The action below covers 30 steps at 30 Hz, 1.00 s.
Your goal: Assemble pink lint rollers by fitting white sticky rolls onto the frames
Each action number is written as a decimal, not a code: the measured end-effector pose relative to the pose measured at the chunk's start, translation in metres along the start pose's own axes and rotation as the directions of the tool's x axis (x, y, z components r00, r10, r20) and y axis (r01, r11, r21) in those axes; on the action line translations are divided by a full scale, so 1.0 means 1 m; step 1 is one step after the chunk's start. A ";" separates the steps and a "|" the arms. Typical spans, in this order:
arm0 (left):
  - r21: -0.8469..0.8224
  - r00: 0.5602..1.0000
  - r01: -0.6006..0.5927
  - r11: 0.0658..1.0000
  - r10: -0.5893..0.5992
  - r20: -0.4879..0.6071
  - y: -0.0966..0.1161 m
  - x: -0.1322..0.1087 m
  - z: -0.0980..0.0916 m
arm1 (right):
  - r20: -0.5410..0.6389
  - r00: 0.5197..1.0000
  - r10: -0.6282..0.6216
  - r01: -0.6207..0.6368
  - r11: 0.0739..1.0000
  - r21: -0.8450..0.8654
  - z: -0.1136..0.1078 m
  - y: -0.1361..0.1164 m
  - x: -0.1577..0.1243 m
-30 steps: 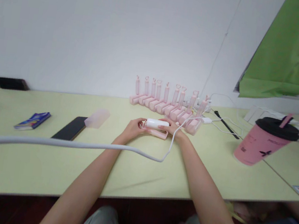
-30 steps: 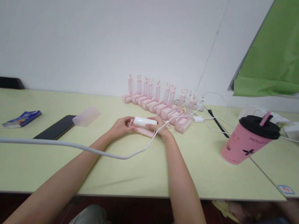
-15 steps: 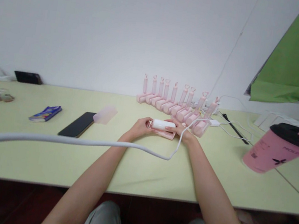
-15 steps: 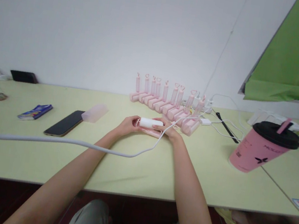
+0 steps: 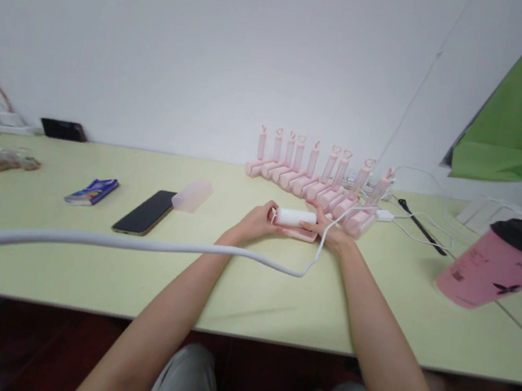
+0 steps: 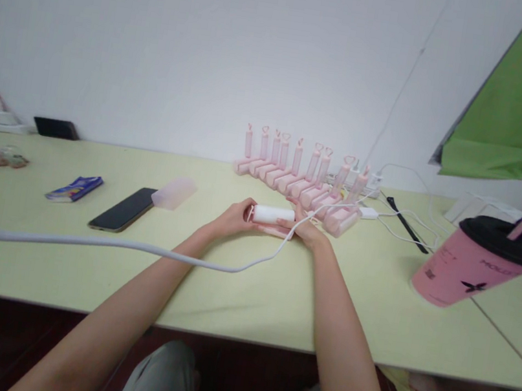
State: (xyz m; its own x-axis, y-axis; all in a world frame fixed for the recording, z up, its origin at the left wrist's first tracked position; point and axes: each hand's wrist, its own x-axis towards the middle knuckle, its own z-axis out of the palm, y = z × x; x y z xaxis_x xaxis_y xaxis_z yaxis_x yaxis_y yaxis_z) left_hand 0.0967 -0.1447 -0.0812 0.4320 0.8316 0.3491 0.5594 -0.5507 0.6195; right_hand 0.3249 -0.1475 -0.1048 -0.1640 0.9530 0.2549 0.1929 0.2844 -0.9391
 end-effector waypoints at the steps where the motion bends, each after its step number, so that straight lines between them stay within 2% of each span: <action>1: -0.038 0.999 -0.002 0.999 0.003 0.032 0.001 -0.001 0.000 | 0.030 1.000 -0.002 0.002 1.000 -0.014 0.001 0.001 0.001; 3: -0.084 0.994 -0.027 0.996 0.035 0.100 0.004 -0.003 0.000 | 0.101 0.995 -0.010 0.015 0.998 -0.055 0.001 0.003 0.004; 5: -0.066 0.986 -0.076 0.995 0.085 0.141 0.008 -0.004 -0.002 | 0.123 0.992 -0.025 0.038 0.993 -0.109 0.001 0.003 0.005; 8: 0.026 0.986 -0.126 0.992 0.122 0.113 0.011 -0.003 -0.004 | 0.097 0.994 -0.058 0.072 0.988 -0.138 0.004 0.001 0.006; 11: 0.066 0.994 -0.099 0.993 0.096 0.047 0.007 0.000 -0.005 | 0.028 0.995 -0.094 0.095 0.993 -0.063 0.013 -0.001 0.007; 13: 0.046 0.998 -0.062 0.997 0.061 0.017 0.002 0.002 -0.004 | -0.059 0.992 -0.116 0.114 0.993 -0.025 0.022 0.000 0.010; 18: -0.062 0.999 -0.012 0.998 0.010 -0.033 -0.008 0.004 -0.001 | -0.290 0.945 -0.152 0.162 0.987 0.010 0.043 0.002 0.019; 21: -0.093 1.000 0.002 0.996 -0.001 0.008 -0.007 0.003 -0.001 | -0.374 0.897 -0.237 0.235 0.971 -0.051 0.046 -0.002 0.021; 24: -0.039 0.996 0.005 0.999 -0.002 0.088 -0.002 0.003 -0.002 | -0.361 0.886 -0.290 0.262 0.957 -0.126 0.042 -0.007 0.021; 26: 0.019 0.999 -0.040 0.999 0.040 0.011 0.005 0.004 -0.005 | -0.350 0.889 -0.295 0.255 0.954 -0.155 0.037 -0.010 0.021; 28: 0.086 0.984 -0.099 0.991 0.110 -0.140 0.016 0.006 -0.008 | -0.317 0.898 -0.305 0.263 0.950 -0.169 0.034 -0.015 0.021; 30: 0.147 0.962 -0.170 0.975 0.196 -0.191 0.027 0.006 -0.011 | -0.238 0.910 -0.339 0.301 0.936 -0.183 0.035 -0.021 0.020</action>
State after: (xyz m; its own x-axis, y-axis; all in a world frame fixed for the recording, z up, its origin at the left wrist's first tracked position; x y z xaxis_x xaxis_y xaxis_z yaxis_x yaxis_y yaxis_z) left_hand 0.1067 -0.1538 -0.0548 0.3902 0.7056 0.5915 0.5757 -0.6883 0.4414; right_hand 0.2841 -0.1385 -0.0876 0.0154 0.7957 0.6055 0.3082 0.5723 -0.7599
